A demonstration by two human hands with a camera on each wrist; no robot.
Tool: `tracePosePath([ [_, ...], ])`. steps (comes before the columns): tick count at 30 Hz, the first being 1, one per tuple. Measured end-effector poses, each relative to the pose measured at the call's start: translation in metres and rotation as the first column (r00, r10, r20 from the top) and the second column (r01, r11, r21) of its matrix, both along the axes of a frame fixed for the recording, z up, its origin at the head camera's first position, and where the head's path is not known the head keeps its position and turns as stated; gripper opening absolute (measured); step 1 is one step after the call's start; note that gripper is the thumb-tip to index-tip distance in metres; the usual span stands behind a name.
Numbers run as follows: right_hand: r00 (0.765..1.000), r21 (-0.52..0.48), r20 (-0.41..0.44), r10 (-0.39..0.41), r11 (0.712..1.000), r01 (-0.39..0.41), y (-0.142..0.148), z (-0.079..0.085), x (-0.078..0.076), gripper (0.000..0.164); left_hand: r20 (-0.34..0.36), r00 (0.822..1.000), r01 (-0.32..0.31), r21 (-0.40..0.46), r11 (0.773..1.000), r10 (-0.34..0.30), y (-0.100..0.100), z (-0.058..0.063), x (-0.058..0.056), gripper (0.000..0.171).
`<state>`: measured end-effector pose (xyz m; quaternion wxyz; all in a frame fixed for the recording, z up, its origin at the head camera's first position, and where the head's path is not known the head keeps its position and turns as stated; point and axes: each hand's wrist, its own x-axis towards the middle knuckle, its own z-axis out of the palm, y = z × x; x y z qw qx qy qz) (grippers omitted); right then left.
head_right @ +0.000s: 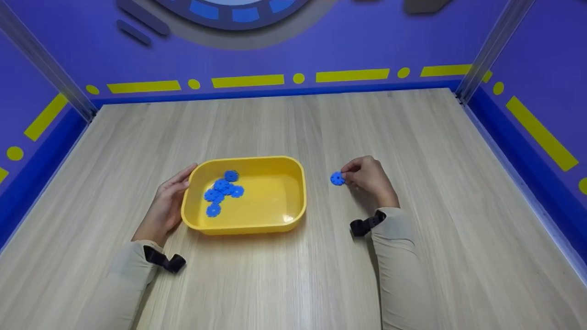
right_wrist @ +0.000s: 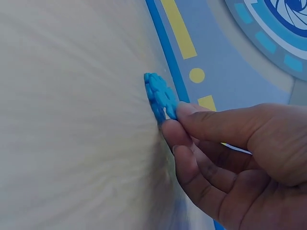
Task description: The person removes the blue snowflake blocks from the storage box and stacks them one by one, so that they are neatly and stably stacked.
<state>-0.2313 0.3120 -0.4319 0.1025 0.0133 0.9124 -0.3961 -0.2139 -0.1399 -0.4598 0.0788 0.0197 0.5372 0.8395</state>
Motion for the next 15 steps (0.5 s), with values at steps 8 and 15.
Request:
tracePosePath([
  [8,1.0,0.008,-0.007,-0.001,1.0,0.001,-0.0023,0.0019,-0.0005,0.023,-0.003,1.0,-0.005,0.001,1.0,0.005,0.0001,0.0012,0.0003,0.051],
  [15,1.0,0.027,-0.022,-0.001,1.0,0.001,-0.0041,0.0044,0.0011,0.025,-0.002,1.0,-0.004,0.001,1.0,0.004,0.0,-0.0008,-0.0003,0.051],
])
